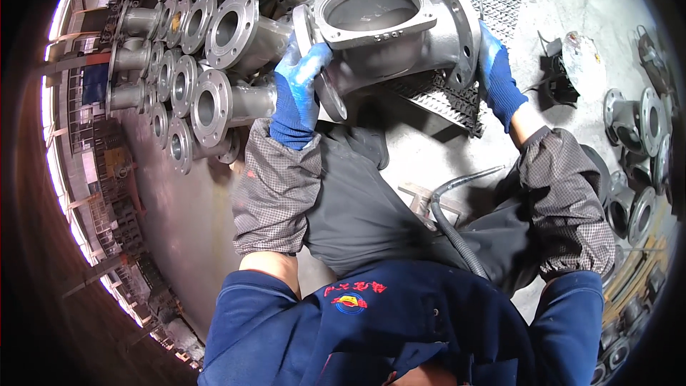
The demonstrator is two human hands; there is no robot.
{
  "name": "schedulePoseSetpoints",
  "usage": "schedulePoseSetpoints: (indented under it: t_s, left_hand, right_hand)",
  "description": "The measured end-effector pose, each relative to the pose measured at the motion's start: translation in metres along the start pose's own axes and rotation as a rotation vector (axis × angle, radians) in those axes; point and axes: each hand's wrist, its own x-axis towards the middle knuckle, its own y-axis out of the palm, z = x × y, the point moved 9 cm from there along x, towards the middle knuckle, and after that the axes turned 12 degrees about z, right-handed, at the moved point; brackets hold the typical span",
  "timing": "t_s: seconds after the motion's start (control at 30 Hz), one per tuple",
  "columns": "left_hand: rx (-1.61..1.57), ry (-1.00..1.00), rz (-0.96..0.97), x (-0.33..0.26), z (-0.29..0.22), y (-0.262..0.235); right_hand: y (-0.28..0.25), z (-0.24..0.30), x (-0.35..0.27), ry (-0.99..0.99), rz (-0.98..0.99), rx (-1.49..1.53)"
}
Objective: The person, wearing gloves, uses a metal scriber to clean the interior and outer surfaces of several metal flanges. They pick up one flange at a time from a pallet, rotate it to different sides, and scrape away residue from the rims and interior before placing it back down.
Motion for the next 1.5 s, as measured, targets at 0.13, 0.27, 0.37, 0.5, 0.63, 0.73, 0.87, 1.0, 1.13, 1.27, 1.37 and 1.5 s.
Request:
schedulePoseSetpoints:
  t_s: [0.13, 0.27, 0.37, 0.5, 0.63, 0.73, 0.87, 1.0, 1.13, 1.27, 1.37, 1.5]
  left_hand:
    - [0.401, 0.284, 0.039, -0.003, -0.045, 0.023]
    - [0.839, 0.661, 0.120, -0.028, -0.066, 0.023]
    - [0.818, 0.622, 0.134, -0.030, -0.070, 0.030]
    - [0.748, 0.708, 0.192, -0.030, -0.083, 0.041]
    - [0.848, 0.702, 0.203, -0.020, -0.086, 0.052]
    - [0.761, 0.509, 0.246, -0.005, -0.084, 0.065]
    - [0.676, 0.335, 0.260, 0.000, -0.069, 0.075]
    - [0.554, 0.273, 0.125, 0.027, -0.063, 0.063]
    - [0.478, 0.239, 0.107, 0.033, -0.062, 0.062]
    - [0.448, 0.225, 0.024, 0.038, -0.054, 0.054]
    - [0.828, 0.495, 0.057, 0.040, -0.072, 0.071]
    - [0.676, 0.328, 0.095, 0.056, -0.070, 0.067]
  right_hand:
    - [-0.004, -0.003, -0.015, 0.133, -0.057, 0.178]
    - [0.010, 0.003, -0.037, 0.084, 0.041, 0.136]
    - [-0.004, -0.003, -0.024, -0.154, 0.256, -0.345]
    - [0.002, 0.012, -0.037, -0.268, 0.326, -0.534]
    - [-0.010, 0.028, -0.028, -0.370, 0.218, -1.075]
    - [-0.035, 0.015, 0.002, -0.443, 0.155, -0.884]
    - [-0.027, 0.028, -0.006, -0.409, 0.060, -1.178]
    - [-0.053, -0.003, 0.011, -0.158, 0.117, 0.092]
    - [-0.048, -0.038, -0.003, 0.193, 0.047, 0.187]
    - [-0.037, -0.064, -0.016, 0.303, 0.071, 0.222]
    - [-0.022, -0.051, -0.035, 0.319, 0.012, 0.261]
    - [-0.002, -0.002, -0.040, -0.050, 0.259, -0.843]
